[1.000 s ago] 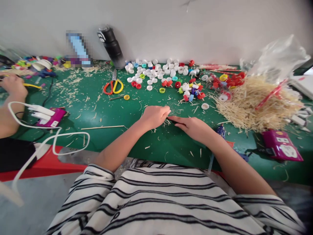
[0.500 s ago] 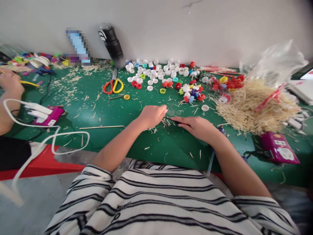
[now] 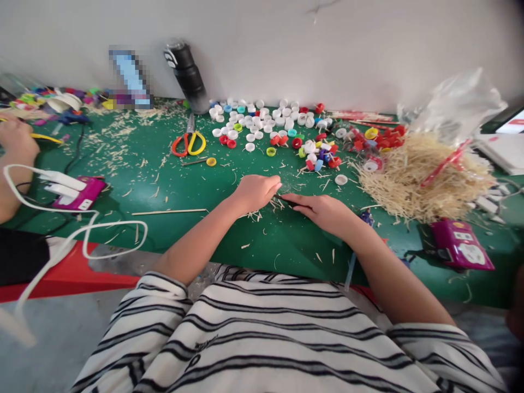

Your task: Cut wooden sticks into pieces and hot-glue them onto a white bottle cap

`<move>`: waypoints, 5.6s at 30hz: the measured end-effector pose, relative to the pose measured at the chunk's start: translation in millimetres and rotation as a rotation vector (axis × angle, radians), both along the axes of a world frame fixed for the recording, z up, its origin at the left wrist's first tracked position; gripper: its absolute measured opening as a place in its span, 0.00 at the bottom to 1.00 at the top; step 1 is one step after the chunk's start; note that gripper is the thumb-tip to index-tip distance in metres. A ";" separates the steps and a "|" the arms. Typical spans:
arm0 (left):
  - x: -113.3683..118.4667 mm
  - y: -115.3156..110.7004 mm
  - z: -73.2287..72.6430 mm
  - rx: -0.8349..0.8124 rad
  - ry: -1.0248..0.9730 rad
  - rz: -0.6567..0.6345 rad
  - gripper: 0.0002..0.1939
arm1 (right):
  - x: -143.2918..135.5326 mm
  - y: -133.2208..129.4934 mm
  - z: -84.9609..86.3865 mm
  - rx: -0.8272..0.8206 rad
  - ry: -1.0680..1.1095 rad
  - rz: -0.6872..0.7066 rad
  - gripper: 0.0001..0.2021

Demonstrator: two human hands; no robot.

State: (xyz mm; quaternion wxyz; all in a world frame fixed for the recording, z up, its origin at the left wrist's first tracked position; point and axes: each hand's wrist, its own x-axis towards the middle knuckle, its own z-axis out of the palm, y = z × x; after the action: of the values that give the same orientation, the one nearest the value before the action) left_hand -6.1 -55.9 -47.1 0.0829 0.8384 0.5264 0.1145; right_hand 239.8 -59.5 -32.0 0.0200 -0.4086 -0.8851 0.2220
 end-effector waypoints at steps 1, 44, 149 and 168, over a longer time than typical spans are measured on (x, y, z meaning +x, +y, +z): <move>-0.6 0.0 0.3 -0.004 -0.001 0.003 0.20 | 0.9 -0.1 0.5 -0.005 0.000 0.002 0.23; -6.5 3.1 -1.0 -0.074 -0.002 0.092 0.19 | 13.3 -2.9 3.3 0.004 -0.087 0.055 0.23; -14.6 -4.3 9.8 -0.096 0.049 0.153 0.16 | 15.1 -0.5 2.1 -0.016 -0.071 0.004 0.23; -17.7 -8.5 18.2 -0.189 0.032 0.129 0.14 | 12.0 -6.8 2.6 0.210 -0.050 0.034 0.22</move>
State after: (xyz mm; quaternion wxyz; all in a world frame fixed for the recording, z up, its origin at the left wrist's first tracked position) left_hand -23.8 -64.4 -28.9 0.1455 0.7930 0.5889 0.0562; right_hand 251.8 -66.2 -29.4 0.0367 -0.3944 -0.9106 0.1178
